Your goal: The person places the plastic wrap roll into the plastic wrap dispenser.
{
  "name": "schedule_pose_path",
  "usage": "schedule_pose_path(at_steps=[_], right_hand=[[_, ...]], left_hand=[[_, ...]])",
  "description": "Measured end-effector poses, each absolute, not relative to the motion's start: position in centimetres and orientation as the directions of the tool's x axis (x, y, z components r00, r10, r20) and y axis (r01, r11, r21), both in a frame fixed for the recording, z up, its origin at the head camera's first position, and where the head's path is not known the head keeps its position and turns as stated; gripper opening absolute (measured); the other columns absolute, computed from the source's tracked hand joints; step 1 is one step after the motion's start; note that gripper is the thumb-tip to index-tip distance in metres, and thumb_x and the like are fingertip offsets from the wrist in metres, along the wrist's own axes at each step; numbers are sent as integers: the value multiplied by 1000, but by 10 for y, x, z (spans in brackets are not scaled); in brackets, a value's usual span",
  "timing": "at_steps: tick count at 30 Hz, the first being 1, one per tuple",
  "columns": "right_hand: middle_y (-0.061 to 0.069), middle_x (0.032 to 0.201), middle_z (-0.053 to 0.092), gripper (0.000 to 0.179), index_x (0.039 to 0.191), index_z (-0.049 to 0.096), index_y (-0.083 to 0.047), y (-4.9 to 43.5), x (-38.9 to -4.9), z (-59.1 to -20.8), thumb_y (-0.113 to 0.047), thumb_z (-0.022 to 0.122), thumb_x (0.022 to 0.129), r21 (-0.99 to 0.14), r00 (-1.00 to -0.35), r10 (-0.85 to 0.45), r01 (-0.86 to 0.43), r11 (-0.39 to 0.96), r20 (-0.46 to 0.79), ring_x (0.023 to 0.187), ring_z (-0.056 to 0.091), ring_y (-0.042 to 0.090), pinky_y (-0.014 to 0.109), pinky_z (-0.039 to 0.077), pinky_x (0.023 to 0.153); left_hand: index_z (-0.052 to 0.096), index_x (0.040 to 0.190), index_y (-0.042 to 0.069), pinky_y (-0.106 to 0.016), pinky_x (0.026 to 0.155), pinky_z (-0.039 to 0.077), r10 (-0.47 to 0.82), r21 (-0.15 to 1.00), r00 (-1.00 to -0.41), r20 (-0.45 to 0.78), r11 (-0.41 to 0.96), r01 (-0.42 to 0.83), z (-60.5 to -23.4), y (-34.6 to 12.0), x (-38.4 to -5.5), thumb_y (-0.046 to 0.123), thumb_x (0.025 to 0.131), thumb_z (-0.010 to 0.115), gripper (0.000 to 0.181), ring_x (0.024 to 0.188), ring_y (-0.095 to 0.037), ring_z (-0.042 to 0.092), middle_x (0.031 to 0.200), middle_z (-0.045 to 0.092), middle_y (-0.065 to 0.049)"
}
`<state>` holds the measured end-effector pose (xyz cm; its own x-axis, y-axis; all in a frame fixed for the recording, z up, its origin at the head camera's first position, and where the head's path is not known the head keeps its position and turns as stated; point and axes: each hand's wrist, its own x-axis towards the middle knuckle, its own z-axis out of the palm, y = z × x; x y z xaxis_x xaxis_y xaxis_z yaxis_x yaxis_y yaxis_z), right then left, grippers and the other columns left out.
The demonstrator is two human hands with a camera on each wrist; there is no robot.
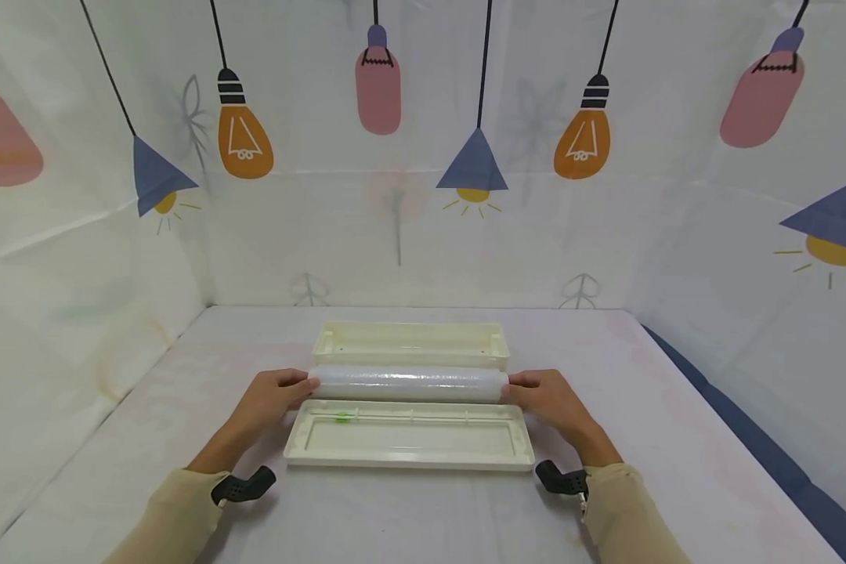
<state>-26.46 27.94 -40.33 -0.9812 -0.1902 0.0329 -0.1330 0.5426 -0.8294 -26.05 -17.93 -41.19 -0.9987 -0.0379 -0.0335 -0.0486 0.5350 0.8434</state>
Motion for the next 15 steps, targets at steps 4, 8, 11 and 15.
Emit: schedule_pose_path(at_steps=[4,8,11,15], right_hand=[[17,119,69,45,123,67,7,281,-265,-401,-28,71,95,-847,-985,-171,-118,518,33,105,66,26,40,56,89],[18,122,67,47,124,65,9,280,-264,-398,-29,70,95,-855,-988,-154,-91,510,14,104,67,29,43,55,92],[19,123,66,48,125,64,9,279,-263,-397,-29,70,96,-857,-989,-150,-79,509,2,103,68,29,48,53,95],[17,121,67,47,124,65,8,278,-262,-397,-30,69,96,-861,-986,-166,-80,503,-5,102,68,28,52,48,100]], left_hand=[[74,113,5,-40,84,52,-31,842,-999,39,539,17,-412,-177,-259,43,91,72,44,97,-22,63,108,72,-6],[73,114,3,-41,84,53,-14,844,-997,76,533,57,-411,-177,-258,42,92,72,45,99,-22,63,108,72,-7],[72,117,1,-43,87,53,-11,852,-996,84,519,66,-411,-178,-258,43,92,72,48,101,-23,64,110,72,-9],[70,121,-1,-46,93,52,-15,868,-996,88,491,69,-412,-179,-258,42,92,72,52,106,-25,64,113,71,-11]])
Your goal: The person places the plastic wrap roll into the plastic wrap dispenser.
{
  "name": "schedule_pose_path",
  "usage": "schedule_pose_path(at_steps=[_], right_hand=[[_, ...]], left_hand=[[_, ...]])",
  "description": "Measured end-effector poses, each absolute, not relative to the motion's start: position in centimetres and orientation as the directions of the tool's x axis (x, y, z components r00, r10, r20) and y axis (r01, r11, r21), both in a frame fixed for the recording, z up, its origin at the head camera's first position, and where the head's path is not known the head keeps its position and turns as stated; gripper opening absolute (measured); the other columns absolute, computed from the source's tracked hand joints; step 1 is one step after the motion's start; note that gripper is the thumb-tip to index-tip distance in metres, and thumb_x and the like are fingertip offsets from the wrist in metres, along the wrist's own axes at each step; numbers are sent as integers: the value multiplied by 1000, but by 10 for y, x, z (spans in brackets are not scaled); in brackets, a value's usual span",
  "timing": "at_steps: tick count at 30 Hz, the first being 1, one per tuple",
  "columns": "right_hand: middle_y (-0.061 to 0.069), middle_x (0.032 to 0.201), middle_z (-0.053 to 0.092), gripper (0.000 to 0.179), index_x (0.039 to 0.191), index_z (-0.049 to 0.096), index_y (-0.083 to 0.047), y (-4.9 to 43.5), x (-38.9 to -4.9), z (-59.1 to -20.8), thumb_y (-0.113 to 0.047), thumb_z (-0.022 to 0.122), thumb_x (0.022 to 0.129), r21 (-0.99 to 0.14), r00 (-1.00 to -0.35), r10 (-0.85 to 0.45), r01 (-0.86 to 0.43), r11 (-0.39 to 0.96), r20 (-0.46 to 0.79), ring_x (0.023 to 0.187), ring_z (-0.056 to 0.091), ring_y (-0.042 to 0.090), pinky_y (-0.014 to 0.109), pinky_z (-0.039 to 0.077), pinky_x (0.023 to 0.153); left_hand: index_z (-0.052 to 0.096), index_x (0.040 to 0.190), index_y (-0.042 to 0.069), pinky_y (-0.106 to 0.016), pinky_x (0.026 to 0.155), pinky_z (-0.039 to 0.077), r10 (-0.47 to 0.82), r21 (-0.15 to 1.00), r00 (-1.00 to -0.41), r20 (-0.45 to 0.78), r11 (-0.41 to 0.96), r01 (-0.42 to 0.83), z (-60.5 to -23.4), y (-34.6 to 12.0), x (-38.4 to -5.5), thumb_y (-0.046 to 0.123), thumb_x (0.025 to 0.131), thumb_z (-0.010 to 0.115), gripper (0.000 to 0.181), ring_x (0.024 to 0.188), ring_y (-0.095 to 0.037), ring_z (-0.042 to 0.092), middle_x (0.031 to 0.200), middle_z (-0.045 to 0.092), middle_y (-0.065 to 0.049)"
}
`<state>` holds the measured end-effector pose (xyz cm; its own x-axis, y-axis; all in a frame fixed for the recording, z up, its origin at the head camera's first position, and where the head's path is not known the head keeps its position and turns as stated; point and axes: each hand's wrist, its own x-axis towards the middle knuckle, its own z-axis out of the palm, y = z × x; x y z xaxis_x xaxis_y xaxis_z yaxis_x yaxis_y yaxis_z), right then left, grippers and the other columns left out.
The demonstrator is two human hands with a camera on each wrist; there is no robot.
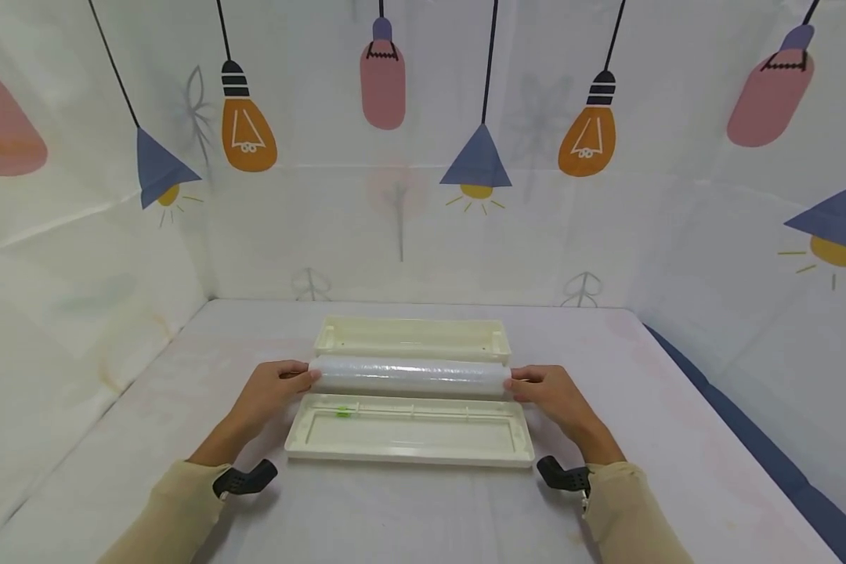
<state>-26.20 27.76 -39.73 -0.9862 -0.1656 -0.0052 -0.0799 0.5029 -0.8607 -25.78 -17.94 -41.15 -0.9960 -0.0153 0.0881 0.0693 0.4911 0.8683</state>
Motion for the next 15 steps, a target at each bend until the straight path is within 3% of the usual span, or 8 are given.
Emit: schedule_pose_path(at_steps=[9,15], right_hand=[[14,119,67,44,119,66,5,272,-263,-390,-31,70,95,-875,-984,-181,-88,476,1,103,69,28,55,44,103],[13,118,67,46,116,65,3,269,-259,-392,-36,72,93,-859,-990,-144,-64,509,-11,101,69,26,53,47,101]], left_hand=[[71,121,0,-48,100,48,-21,896,-993,115,435,94,-406,-180,-258,38,92,73,48,120,-28,58,125,68,-12],[73,117,1,-43,96,51,-30,905,-994,109,417,87,-409,-179,-256,40,90,75,47,117,-25,61,133,64,-11]])
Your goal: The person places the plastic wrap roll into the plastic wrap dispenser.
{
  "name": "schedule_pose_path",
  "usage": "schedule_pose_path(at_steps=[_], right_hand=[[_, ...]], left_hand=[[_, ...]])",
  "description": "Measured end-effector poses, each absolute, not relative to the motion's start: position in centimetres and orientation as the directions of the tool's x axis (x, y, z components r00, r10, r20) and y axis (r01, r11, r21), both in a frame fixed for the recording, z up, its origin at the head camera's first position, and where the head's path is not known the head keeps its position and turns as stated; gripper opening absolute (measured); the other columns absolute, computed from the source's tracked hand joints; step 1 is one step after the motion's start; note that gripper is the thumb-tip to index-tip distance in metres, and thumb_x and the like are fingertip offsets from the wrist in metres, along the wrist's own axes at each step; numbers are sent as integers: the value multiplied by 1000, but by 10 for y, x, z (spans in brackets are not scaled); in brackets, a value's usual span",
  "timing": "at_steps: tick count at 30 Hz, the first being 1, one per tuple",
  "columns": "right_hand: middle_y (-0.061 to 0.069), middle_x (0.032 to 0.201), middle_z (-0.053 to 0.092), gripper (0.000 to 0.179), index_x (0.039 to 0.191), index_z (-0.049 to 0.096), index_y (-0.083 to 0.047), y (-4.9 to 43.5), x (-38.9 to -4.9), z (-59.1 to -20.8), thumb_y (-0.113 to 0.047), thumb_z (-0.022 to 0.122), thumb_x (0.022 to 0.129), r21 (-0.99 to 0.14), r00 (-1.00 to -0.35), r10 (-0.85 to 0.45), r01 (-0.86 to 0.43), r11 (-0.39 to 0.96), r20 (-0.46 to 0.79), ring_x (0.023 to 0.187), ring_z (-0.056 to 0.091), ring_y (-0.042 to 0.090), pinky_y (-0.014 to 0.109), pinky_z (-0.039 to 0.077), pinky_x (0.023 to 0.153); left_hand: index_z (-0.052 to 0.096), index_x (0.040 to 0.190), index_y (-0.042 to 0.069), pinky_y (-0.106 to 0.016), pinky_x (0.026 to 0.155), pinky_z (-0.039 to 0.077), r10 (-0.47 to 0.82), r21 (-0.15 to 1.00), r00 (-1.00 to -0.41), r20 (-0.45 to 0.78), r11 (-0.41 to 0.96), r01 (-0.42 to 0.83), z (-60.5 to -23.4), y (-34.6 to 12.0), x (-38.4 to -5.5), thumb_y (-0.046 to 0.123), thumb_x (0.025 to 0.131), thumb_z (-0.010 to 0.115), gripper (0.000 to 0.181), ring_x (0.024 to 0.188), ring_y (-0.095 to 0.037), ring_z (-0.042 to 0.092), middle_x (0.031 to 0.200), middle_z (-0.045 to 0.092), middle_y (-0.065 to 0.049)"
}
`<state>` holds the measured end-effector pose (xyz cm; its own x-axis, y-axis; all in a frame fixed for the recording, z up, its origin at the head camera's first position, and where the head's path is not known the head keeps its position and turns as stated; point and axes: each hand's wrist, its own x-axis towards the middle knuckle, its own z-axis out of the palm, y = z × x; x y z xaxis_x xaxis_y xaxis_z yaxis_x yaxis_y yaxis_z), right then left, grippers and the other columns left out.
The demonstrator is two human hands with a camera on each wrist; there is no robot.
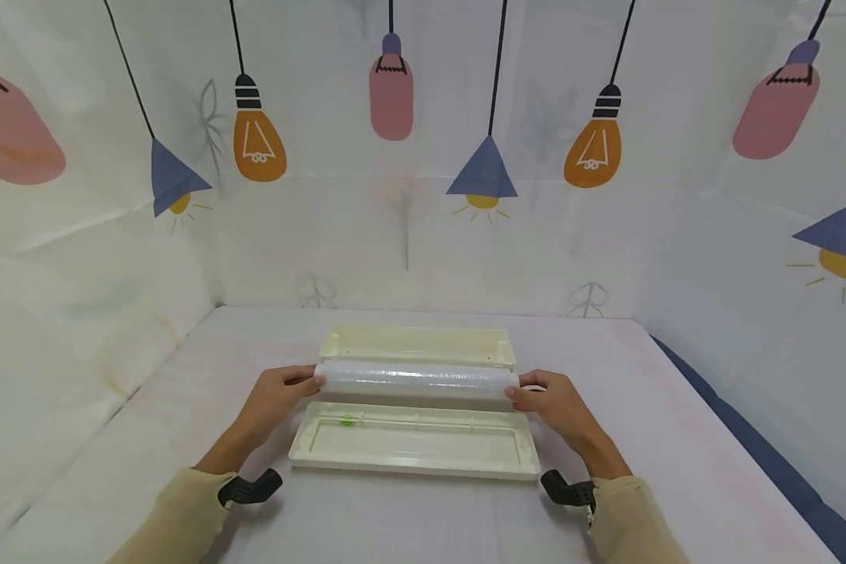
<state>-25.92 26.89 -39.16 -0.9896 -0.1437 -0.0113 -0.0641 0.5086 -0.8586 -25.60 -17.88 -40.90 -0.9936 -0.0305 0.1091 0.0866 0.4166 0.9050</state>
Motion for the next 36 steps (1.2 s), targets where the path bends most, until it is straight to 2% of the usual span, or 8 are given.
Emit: schedule_pose_path(at_steps=[3,7,12,19,27,36], right_hand=[[13,116,67,46,113,65,3,270,-257,-395,-37,72,93,-855,-992,-124,-67,515,3,100,69,26,50,49,99],[13,114,68,45,109,65,2,271,-259,-397,-40,72,93,-857,-995,-102,-68,512,18,98,69,25,46,49,97],[12,111,68,43,107,66,3,272,-262,-397,-37,74,92,-878,-995,-87,-75,473,38,97,70,25,36,51,93],[13,112,67,45,110,65,5,272,-261,-394,-36,73,93,-900,-992,-94,-112,422,80,98,70,25,25,52,88],[19,115,64,44,115,62,14,269,-259,-394,-25,71,96,-936,-984,-104,-170,310,144,95,71,18,22,55,86],[18,113,65,43,115,62,14,269,-260,-391,-24,69,97,-932,-982,-73,-191,307,176,93,71,15,20,54,85]], left_hand=[[74,113,2,-39,93,52,-20,915,-993,117,390,100,-411,-176,-257,36,91,76,41,112,-23,63,134,63,-9],[74,110,3,-38,94,52,-4,921,-990,141,367,130,-412,-175,-257,32,91,76,35,118,-24,60,136,61,-7],[74,114,5,-39,97,50,-6,923,-990,141,362,130,-413,-176,-258,35,90,77,38,125,-24,55,139,60,-4],[74,115,5,-34,95,50,-24,938,-988,154,318,139,-411,-174,-258,34,89,78,40,121,-21,57,138,61,-3],[69,124,3,-25,94,50,-26,954,-989,149,268,136,-408,-173,-256,32,90,78,45,121,-21,58,140,59,-3],[64,130,0,-18,93,48,-15,967,-985,173,195,167,-405,-170,-254,22,91,77,47,126,-24,55,143,57,-6]])
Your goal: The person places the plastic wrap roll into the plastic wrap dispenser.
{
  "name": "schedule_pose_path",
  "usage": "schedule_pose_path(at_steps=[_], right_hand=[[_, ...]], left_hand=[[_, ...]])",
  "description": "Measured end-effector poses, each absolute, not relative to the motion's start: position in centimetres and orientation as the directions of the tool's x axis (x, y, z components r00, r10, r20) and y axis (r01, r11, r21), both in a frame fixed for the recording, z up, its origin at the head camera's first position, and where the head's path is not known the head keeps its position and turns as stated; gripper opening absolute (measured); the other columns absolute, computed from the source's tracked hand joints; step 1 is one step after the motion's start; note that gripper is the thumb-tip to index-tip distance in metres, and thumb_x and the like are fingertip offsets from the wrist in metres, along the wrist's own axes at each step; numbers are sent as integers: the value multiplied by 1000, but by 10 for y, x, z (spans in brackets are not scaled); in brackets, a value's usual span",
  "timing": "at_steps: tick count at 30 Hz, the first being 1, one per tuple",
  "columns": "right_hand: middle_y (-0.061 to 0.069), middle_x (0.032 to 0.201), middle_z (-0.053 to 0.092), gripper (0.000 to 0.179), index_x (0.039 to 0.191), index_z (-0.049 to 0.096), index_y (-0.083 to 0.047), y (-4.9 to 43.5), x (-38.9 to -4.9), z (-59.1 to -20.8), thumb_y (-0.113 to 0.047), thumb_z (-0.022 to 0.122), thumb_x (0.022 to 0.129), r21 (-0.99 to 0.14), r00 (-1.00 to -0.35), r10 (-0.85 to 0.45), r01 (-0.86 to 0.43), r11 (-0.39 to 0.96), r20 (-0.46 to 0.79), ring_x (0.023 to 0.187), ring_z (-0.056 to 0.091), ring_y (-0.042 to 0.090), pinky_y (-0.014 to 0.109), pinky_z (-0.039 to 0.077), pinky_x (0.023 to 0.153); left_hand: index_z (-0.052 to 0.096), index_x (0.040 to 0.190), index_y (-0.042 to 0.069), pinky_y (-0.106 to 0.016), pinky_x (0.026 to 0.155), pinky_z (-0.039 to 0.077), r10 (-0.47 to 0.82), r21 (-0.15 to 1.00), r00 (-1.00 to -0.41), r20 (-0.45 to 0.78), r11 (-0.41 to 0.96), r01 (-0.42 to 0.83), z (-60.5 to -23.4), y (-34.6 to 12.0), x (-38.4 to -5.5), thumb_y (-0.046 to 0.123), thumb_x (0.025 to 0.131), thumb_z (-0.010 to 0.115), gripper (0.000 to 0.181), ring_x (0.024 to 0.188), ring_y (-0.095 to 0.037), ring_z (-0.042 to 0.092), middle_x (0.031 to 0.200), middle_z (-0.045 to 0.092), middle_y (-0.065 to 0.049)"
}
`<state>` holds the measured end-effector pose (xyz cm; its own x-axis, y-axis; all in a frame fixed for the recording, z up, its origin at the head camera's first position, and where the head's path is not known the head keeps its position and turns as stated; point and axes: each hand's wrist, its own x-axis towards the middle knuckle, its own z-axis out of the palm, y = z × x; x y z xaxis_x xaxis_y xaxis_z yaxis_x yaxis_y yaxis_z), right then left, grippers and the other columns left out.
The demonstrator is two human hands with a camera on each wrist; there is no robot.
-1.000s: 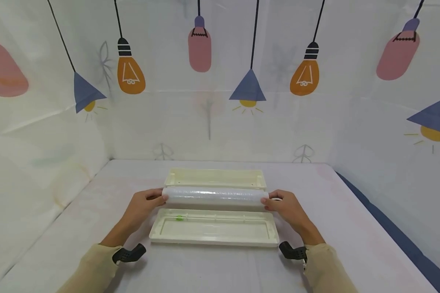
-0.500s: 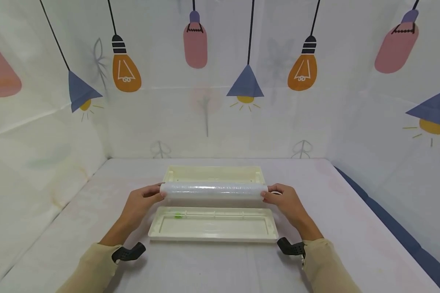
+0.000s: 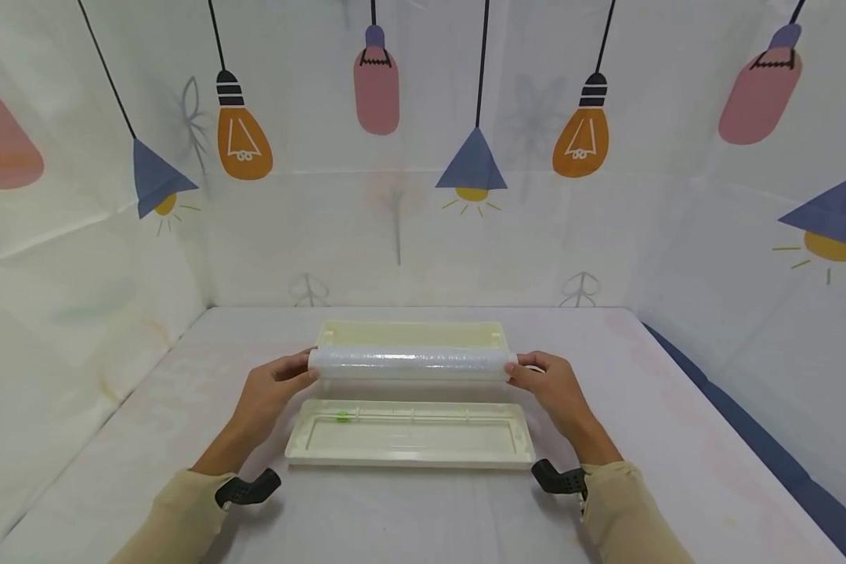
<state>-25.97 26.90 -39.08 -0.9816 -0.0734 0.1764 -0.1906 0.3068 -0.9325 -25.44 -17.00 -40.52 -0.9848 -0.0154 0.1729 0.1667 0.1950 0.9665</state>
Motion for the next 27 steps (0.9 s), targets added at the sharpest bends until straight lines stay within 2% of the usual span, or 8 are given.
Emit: schedule_pose_path(at_steps=[9,18,23,27], right_hand=[[20,118,63,45,119,60,13,268,-256,-385,-26,68,98,-937,-988,-45,-154,313,147,95,71,17,18,53,86],[19,111,65,43,115,60,14,259,-258,-383,-25,68,98,-945,-987,-23,-158,287,158,96,71,24,21,54,87],[20,109,64,42,113,60,15,256,-264,-385,-24,68,98,-950,-983,-30,-182,254,181,94,71,23,22,55,87],[17,105,64,40,110,59,15,256,-267,-384,-22,69,98,-958,-985,-14,-169,230,170,90,71,19,23,56,84]], left_hand=[[67,127,1,-16,92,49,-19,959,-978,206,204,198,-404,-168,-256,23,90,77,44,127,-21,55,141,59,-3],[68,126,2,-17,91,50,-44,953,-979,201,242,184,-390,-170,-258,23,91,77,42,123,-18,57,137,61,-2],[66,129,1,-23,95,50,-43,949,-980,195,260,178,-383,-173,-261,23,92,76,44,124,-21,56,140,60,-5],[64,132,1,-33,101,48,-38,948,-980,193,264,176,-377,-171,-266,23,93,74,46,123,-23,57,138,60,-9]])
